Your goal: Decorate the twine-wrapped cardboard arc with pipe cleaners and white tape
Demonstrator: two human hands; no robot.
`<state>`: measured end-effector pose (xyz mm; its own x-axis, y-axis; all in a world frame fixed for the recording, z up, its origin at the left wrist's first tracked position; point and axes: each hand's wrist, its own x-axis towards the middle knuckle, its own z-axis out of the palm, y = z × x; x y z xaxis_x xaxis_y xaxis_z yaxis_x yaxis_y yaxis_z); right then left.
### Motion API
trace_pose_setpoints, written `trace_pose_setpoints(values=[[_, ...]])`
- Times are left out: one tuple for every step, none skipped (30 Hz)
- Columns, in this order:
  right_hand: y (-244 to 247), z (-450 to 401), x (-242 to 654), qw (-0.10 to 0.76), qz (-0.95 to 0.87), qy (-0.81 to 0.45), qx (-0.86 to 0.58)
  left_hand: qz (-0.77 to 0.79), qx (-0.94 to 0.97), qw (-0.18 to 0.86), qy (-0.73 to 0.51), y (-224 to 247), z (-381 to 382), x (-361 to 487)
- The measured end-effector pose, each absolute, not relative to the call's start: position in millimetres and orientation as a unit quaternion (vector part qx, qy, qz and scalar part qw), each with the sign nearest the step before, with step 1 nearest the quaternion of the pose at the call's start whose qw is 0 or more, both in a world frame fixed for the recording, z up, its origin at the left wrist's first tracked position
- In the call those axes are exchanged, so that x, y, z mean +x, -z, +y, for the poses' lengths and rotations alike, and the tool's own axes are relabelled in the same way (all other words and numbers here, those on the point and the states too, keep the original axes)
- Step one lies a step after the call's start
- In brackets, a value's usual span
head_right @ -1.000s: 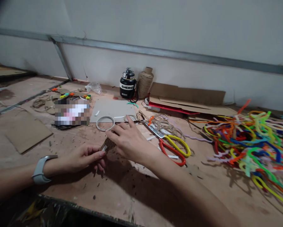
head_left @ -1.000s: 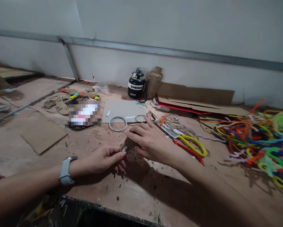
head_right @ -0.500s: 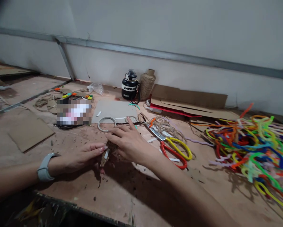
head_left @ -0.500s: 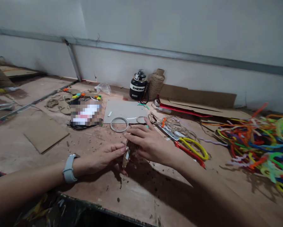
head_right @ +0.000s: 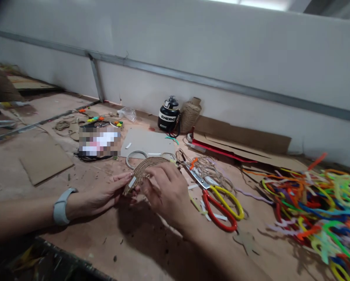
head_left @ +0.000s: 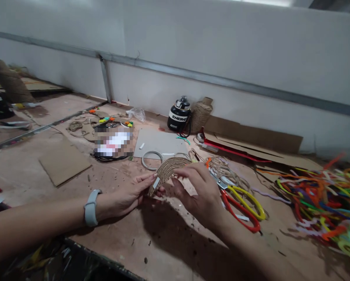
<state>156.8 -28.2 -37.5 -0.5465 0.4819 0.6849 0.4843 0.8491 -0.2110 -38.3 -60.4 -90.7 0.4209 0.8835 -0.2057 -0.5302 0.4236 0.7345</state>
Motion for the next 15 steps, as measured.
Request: trace_pose_setpoints(values=[[41,-30,154,0.398,-0.871,-0.027,-0.286,0.305,0.299,0.782,-0.454,91,-60,-38],[44,-32,151,0.399,-0.868,-0.052,-0.291,0.309,0.304,0.775,-0.46,92,-59,-38],[48,-32,148,0.401,-0.867,-0.071,-0.289,0.312,0.309,0.768,-0.466,93,-58,-37],[53,-32,146,0.404,-0.865,-0.086,-0.285,0.316,0.315,0.759,-0.474,95,-58,-37],[57,-31,143,0.409,-0.863,-0.098,-0.28,0.32,0.318,0.75,-0.483,96,-57,-36],[60,-30,142,0.416,-0.86,-0.108,-0.275,0.326,0.318,0.743,-0.491,98,-57,-36],[63,-29,140,0.421,-0.857,-0.116,-0.273,0.331,0.316,0.737,-0.497,100,-56,-35],[66,-29,139,0.423,-0.856,-0.122,-0.271,0.335,0.313,0.734,-0.501,102,-56,-35],[67,-28,139,0.423,-0.856,-0.127,-0.269,0.335,0.311,0.733,-0.504,104,-56,-34],[69,-28,138,0.421,-0.857,-0.129,-0.268,0.334,0.307,0.734,-0.504,105,-56,-34],[70,-28,138,0.419,-0.858,-0.131,-0.267,0.333,0.304,0.737,-0.504,105,-56,-34],[70,-28,138,0.419,-0.858,-0.132,-0.267,0.331,0.301,0.74,-0.503,105,-57,-33],[71,-28,138,0.42,-0.858,-0.133,-0.266,0.33,0.298,0.743,-0.501,104,-57,-33],[71,-28,138,0.422,-0.857,-0.133,-0.265,0.33,0.293,0.745,-0.501,103,-57,-33],[72,-29,138,0.425,-0.856,-0.134,-0.263,0.331,0.288,0.747,-0.5,101,-58,-33]])
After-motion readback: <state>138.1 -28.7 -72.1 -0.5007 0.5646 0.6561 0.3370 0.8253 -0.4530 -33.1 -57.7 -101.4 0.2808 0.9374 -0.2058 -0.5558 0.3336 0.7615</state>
